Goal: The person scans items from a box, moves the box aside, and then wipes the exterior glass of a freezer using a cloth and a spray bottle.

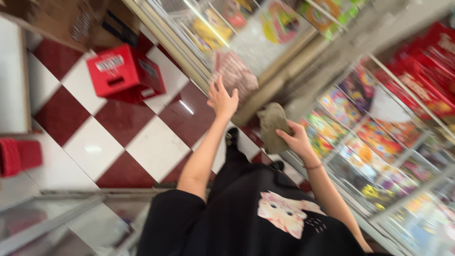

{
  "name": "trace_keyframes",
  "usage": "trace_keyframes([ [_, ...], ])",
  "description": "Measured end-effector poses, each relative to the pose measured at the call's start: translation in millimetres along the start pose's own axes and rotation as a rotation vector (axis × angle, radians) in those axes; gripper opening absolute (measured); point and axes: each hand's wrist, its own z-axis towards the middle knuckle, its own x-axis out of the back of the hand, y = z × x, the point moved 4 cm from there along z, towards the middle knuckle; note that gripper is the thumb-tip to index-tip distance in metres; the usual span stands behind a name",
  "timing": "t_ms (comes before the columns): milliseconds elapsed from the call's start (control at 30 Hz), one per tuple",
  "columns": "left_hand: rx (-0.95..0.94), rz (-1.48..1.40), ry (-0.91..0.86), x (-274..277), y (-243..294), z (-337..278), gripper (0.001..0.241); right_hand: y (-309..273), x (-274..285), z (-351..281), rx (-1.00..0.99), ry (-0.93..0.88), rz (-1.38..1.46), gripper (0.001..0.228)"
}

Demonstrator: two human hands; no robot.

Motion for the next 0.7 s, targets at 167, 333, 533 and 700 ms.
trace_keyframes([
  [167, 0.084, 0.131, -0.093, 5.3, -21.4, 67.4, 0.093, -28.1, -30.0, 60.0, 0.007, 0.069, -0.040, 0.031],
  [333, -0.067, 0.213, -0.206, -12.8, -47.0, 83.2, 0.067, -66.4, -53.0, 119.3, 0.211, 0.190, -0.396, 0.025],
  [533, -0.152, -0.095, -0.108, 18.7, -67.7, 89.3, 0.058, -80.8, -60.9, 191.9, 0.214, 0.214, -0.211, 0.030],
  [700, -0.161, -0.754, -0.053, 83.3, -74.8, 90.1, 0.042, -106.4, -67.8, 228.5, 0.434, 0.361, -0.697, 0.041],
])
